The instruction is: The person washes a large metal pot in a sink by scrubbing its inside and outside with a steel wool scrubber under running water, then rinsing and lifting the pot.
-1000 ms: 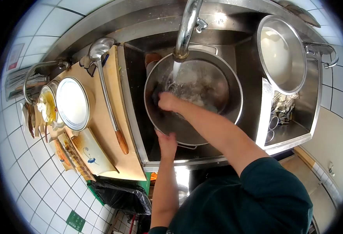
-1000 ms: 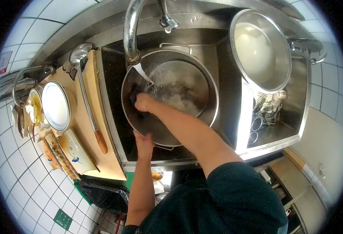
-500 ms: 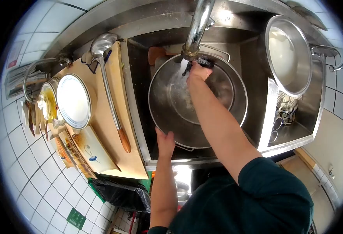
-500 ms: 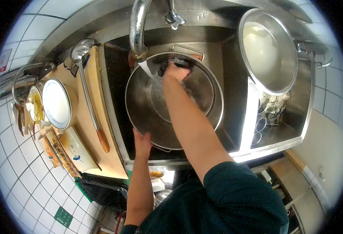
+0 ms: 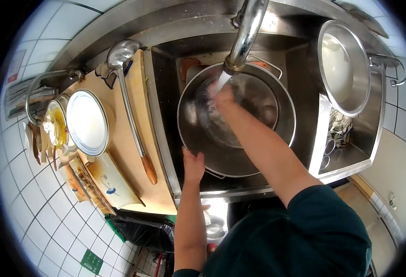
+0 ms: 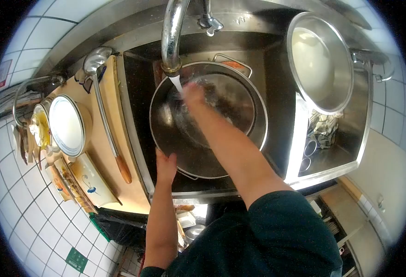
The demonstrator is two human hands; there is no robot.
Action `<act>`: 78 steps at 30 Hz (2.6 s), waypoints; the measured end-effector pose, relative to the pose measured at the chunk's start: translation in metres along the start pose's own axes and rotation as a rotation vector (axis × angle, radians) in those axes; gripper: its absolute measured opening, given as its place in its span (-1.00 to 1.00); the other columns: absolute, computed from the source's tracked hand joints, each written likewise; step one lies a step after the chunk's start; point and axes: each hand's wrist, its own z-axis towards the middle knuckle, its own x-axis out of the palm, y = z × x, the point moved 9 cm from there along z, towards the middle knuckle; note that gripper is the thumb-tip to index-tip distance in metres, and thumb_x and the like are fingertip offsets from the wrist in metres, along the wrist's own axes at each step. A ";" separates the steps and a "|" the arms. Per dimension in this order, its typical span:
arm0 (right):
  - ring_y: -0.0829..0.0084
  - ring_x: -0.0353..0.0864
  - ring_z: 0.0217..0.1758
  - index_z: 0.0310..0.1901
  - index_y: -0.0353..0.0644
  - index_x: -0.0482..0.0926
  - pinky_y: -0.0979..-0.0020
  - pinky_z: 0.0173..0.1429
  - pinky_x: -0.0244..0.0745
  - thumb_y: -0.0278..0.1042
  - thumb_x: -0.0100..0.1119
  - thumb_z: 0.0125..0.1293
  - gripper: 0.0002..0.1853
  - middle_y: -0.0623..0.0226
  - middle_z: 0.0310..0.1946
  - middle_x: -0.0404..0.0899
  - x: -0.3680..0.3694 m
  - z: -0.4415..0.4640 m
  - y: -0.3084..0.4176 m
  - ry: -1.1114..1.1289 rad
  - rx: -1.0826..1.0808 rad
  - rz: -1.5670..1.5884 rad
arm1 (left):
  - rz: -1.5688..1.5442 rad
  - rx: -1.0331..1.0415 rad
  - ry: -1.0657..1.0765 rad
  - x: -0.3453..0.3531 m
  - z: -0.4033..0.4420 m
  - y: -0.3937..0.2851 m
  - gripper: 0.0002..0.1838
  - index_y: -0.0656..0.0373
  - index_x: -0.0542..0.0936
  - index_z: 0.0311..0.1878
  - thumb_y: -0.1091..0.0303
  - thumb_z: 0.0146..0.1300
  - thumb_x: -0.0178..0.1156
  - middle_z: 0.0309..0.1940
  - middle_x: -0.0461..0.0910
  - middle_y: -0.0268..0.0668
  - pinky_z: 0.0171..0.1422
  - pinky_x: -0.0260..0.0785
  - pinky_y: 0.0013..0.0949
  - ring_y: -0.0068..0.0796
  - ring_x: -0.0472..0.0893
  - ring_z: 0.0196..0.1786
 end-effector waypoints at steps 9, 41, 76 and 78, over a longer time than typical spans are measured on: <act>0.22 0.62 0.01 0.01 -0.36 0.58 0.12 0.14 0.50 -0.26 0.26 0.29 -0.64 0.06 -0.08 0.68 0.041 -0.073 0.059 0.262 -0.174 -0.161 | -0.017 0.011 0.011 0.001 -0.004 -0.008 -0.43 0.35 0.26 0.34 0.63 0.22 0.04 0.24 0.50 -0.01 0.43 0.25 -0.27 -0.16 0.49 0.32; 0.05 0.64 0.09 0.08 -0.10 0.71 -0.02 0.13 0.48 -0.36 0.11 0.22 -0.61 0.09 0.10 0.65 0.030 -0.190 -0.006 1.450 -0.164 -1.689 | 0.105 0.029 -0.021 -0.012 0.008 -0.002 -0.44 0.32 0.31 0.30 0.60 0.18 0.07 0.17 0.54 0.07 0.39 0.31 -0.20 -0.05 0.53 0.27; 0.22 0.59 -0.15 -0.20 -0.23 0.66 0.16 -0.13 0.46 -0.22 0.17 0.31 -0.76 0.20 -0.28 0.61 0.024 -0.006 0.018 0.137 0.164 0.105 | 0.062 -0.023 -0.086 -0.014 0.018 0.002 -0.46 0.33 0.25 0.41 0.47 0.39 0.03 0.21 0.54 -0.03 0.33 0.34 -0.28 -0.19 0.55 0.19; 0.27 0.53 0.00 -0.08 -0.19 0.64 0.25 0.00 0.42 -0.20 0.22 0.28 -0.72 0.21 -0.11 0.63 -0.009 0.001 0.054 0.042 0.319 0.744 | 0.120 0.008 -0.104 -0.012 0.013 -0.018 -0.38 0.34 0.17 0.45 0.47 0.34 0.05 0.26 0.52 0.10 0.39 0.31 -0.22 0.01 0.53 0.29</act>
